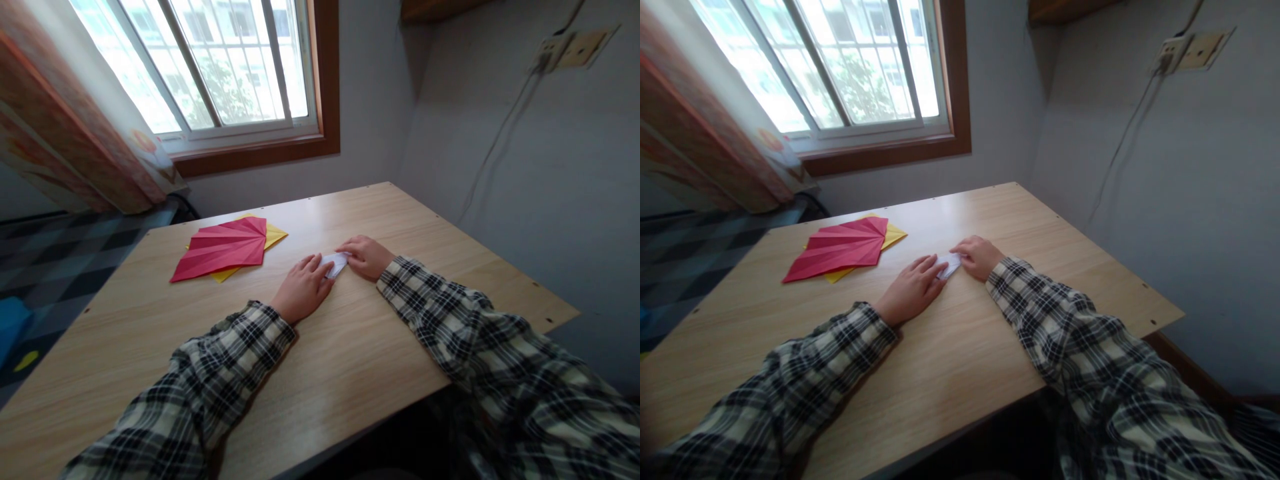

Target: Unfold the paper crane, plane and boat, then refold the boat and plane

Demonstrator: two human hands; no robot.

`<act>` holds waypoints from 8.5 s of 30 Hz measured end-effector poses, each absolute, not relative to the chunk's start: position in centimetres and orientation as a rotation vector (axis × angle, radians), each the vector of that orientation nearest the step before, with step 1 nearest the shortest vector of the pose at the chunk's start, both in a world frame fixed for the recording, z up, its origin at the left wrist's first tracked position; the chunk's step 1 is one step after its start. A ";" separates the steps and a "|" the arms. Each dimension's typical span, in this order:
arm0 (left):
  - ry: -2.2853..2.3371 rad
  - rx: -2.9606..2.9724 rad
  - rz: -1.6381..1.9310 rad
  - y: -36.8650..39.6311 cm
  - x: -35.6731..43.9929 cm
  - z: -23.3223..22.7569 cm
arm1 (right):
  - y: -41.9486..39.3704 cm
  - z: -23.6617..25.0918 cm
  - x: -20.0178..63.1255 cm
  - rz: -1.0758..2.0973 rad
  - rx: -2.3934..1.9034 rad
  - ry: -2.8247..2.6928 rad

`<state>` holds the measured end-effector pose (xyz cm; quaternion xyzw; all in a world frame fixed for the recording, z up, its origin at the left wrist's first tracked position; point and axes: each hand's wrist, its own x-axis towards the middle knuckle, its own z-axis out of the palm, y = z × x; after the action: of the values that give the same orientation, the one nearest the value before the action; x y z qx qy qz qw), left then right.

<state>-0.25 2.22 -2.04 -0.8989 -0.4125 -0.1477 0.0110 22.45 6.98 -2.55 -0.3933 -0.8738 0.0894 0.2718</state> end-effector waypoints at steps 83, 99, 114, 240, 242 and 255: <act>-1.252 -2.836 -0.537 2.1 -0.4 -1.6 | 6.6 -2.2 22.3 0.135 -1.176 -2.423; -1.276 -2.856 -0.559 2.0 -0.4 -1.5 | 5.5 -0.6 21.8 0.075 -1.505 -2.332; -1.282 -2.853 -0.537 2.0 -0.5 -1.7 | 6.5 -2.0 21.9 0.230 -1.419 -2.334; -1.839 -3.097 -2.055 3.1 -1.0 -0.6 | 4.3 -2.6 18.0 1.754 -0.731 -1.405; -1.833 -3.099 -2.050 3.2 -1.0 -0.8 | 4.3 -2.5 18.0 1.754 -0.736 -1.404; -1.849 -3.117 -2.281 4.2 -1.3 -2.3 | 4.3 -2.6 17.9 1.746 -0.741 -1.440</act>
<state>-1.34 4.17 -2.31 -0.6126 -0.3634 -0.4484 -0.5401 17.91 4.27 -2.65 -0.2890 -0.5615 0.6807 0.3712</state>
